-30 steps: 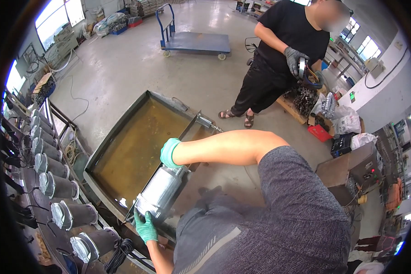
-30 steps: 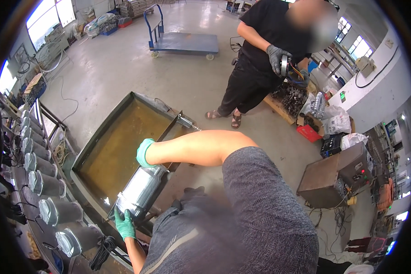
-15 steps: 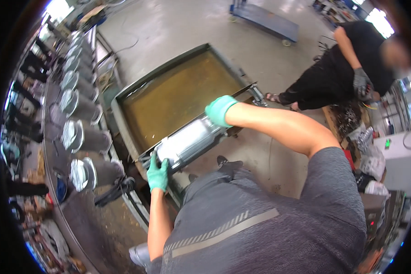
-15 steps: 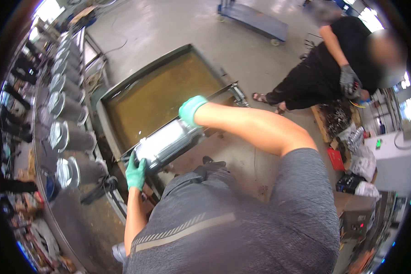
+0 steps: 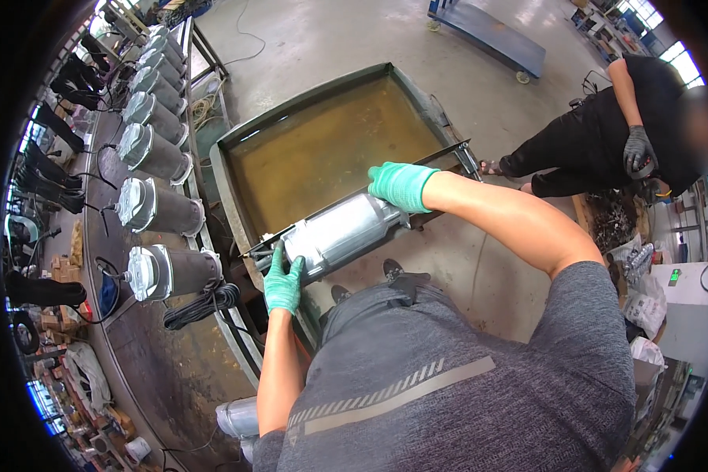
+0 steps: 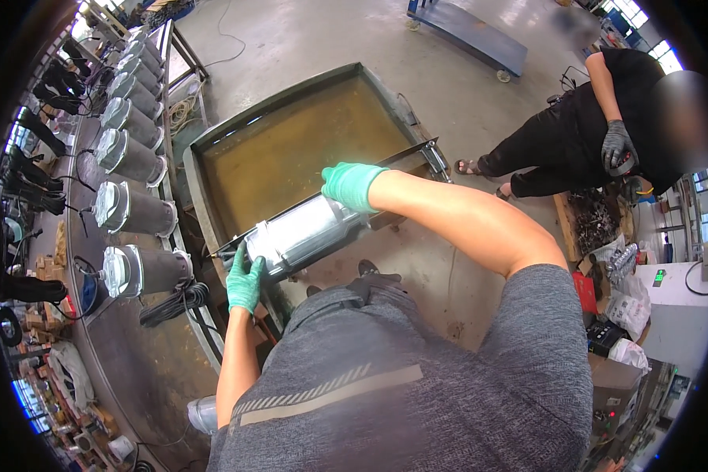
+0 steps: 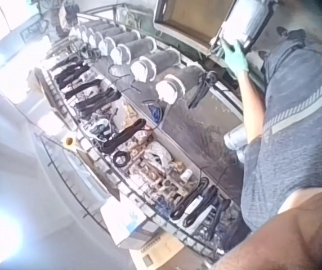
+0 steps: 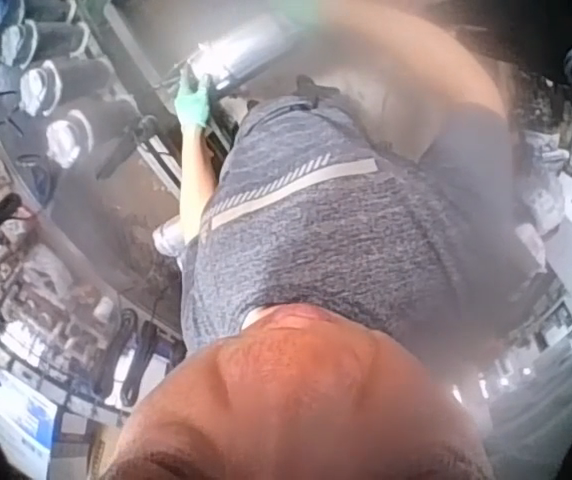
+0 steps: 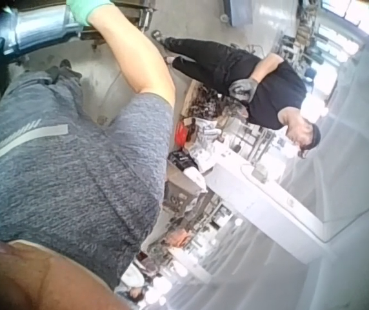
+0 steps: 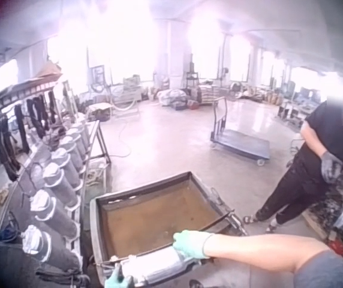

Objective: The person picks up a motor, secures it in a fixture, and lowers it into a tank of water to check for leaks, then removes it and places it in a row with other motors.

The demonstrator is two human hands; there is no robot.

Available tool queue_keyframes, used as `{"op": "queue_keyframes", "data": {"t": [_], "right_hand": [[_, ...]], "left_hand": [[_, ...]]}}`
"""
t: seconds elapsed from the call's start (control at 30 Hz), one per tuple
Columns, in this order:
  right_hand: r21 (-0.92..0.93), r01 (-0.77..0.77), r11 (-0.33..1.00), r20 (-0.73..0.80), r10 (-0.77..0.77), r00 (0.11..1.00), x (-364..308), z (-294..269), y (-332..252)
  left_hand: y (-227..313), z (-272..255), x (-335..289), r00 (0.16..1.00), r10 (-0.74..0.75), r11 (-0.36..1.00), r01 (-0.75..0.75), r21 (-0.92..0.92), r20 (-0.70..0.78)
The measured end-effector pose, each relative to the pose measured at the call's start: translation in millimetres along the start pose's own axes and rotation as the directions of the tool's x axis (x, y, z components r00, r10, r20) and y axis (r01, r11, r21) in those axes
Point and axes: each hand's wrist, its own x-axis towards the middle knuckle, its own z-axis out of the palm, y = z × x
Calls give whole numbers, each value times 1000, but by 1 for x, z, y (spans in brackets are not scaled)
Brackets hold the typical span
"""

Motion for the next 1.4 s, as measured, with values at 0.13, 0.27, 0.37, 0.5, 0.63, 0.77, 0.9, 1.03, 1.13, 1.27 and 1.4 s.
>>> {"op": "queue_keyframes", "data": {"t": [0.13, 0.27, 0.37, 0.5, 0.63, 0.77, 0.9, 1.03, 1.13, 1.27, 1.4], "right_hand": [[24, 49, 999, -104, -46, 994, -6, -9, 5], [430, -202, 880, -209, 315, 926, -36, -4, 33], [718, -316, 620, -296, 684, 667, -86, 27, 71], [983, -110, 146, -121, 971, 207, -145, 138, 134], [973, 162, -166, 141, 978, 155, -153, 194, 140], [925, 238, -297, 265, 951, 158, -118, 247, 133], [914, 199, -355, 347, 935, 72, -102, 275, 142], [812, -584, 22, 63, 990, 125, -107, 249, 131], [484, -797, 360, -335, 918, 212, -126, 256, 131], [828, -475, 300, -94, 908, 409, -98, 171, 85], [868, -279, 411, -110, 707, 698, -58, 149, 53]], "left_hand": [[5, -1, 0, 1000, -24, 1000, 24, 8, 5], [28, -8, -8, 997, -68, 996, 67, 61, 18], [13, -7, -4, 999, -26, 996, 29, -85, 30], [13, -1, -1, 1000, -7, 998, 8, -64, 21], [-11, 1, 3, 1000, -12, 993, 13, -114, 11], [-3, 3, 3, 1000, -14, 999, 14, -51, 10], [7, 5, 4, 999, -34, 999, 34, -19, 20], [-9, 6, -10, 997, 26, 993, -33, -114, -70], [34, 4, -19, 991, -110, 981, 121, 150, -76], [-28, -2, -38, 859, -104, 993, 57, -108, -502], [-112, -50, -46, 400, -493, 870, 207, -448, -772]]}}
